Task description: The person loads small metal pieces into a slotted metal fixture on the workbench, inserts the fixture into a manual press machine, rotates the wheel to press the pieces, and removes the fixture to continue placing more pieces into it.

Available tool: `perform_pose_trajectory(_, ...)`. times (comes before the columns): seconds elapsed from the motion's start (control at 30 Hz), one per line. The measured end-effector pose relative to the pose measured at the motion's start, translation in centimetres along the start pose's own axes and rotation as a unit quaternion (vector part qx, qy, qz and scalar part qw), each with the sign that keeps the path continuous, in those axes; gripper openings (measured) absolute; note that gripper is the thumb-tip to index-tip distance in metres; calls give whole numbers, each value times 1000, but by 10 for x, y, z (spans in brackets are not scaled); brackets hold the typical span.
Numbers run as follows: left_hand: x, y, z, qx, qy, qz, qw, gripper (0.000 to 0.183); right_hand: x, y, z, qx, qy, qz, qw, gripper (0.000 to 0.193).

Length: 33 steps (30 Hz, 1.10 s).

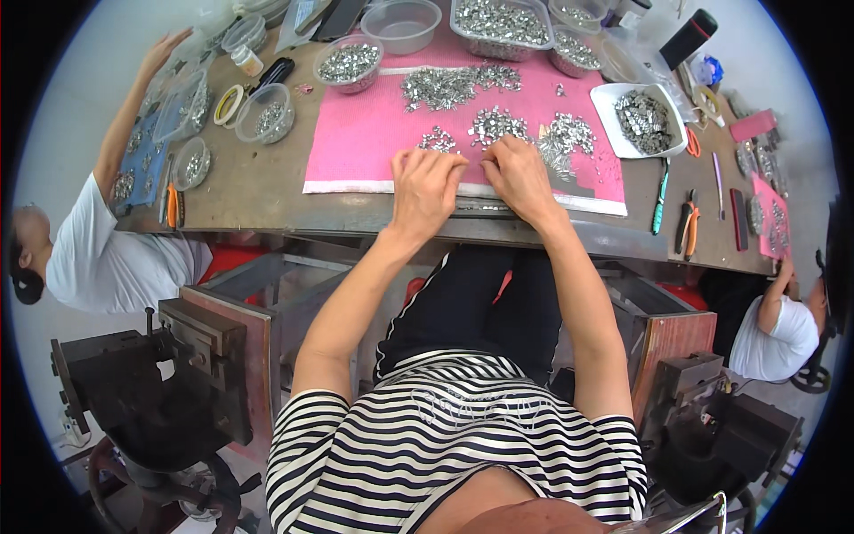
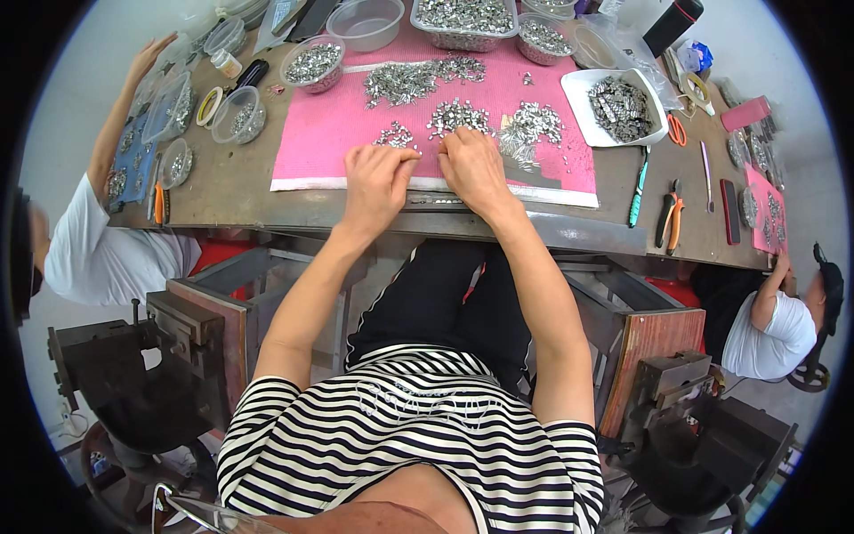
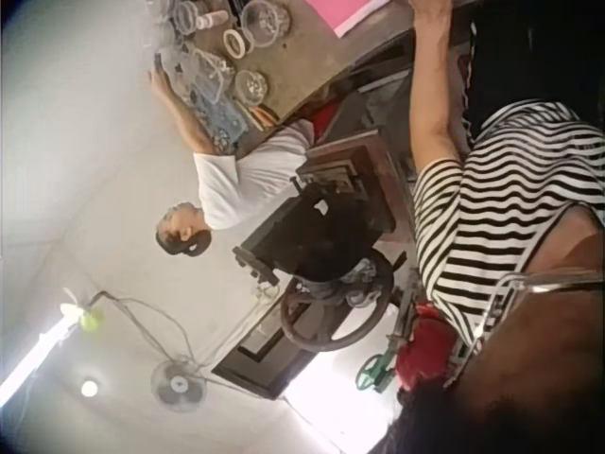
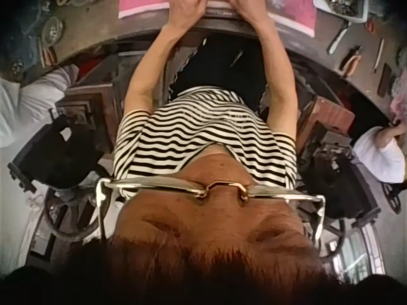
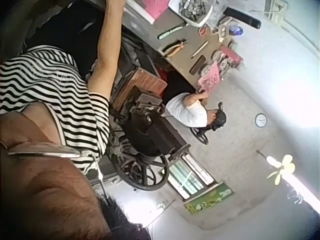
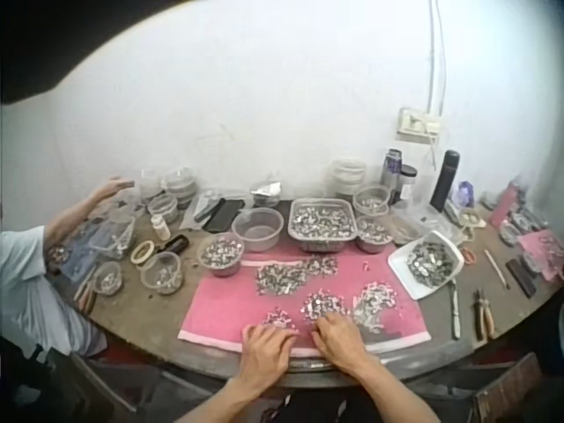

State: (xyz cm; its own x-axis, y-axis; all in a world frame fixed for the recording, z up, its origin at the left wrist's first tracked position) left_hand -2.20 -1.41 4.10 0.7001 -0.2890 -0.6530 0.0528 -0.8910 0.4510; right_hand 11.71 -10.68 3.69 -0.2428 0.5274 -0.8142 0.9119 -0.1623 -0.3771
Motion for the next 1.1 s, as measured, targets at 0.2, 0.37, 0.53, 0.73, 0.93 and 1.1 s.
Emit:
perform_pose_trajectory(0.2, 24, -16, -20, 10, -38, -59, 997, 7, -6, 3, 3, 9, -20, -38, 999, 11)
perform_pose_trajectory(0.37, 37, -12, -25, 7, -48, -88, 995, 8, -3, 9, 4, -6, 0, -8, 1000, 12)
perform_pose_trajectory(0.53, 36, -6, -26, 20, -59, -68, 996, 10, -28, 16, 20, 50, -4, -79, 996, 10)
perform_pose_trajectory(0.73, 40, -11, -30, 57, -81, -55, 994, 8, -55, -10, 53, 59, -20, -137, 989, 7)
perform_pose_trajectory(0.93, 37, -12, -32, 65, -70, -25, 995, 7, -51, -20, 61, 5, -8, -103, 995, 10)
perform_pose_trajectory(1.1, 23, -5, -23, 82, -112, -63, 988, 9, -47, -25, 67, -37, 3, -43, 998, 12)
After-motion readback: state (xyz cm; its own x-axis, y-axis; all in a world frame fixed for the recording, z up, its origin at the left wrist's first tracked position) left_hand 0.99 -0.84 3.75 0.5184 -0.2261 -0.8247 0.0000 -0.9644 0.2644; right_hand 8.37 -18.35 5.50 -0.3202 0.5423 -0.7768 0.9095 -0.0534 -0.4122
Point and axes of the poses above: each hand's wrist, its own z-axis away from the middle knuckle, its own x-axis out of the palm, y = z × x, the point moved 5 cm from there along -z, towards the middle knuckle, and after that the axes turned 3 degrees about -y, right-handed, at the moved point
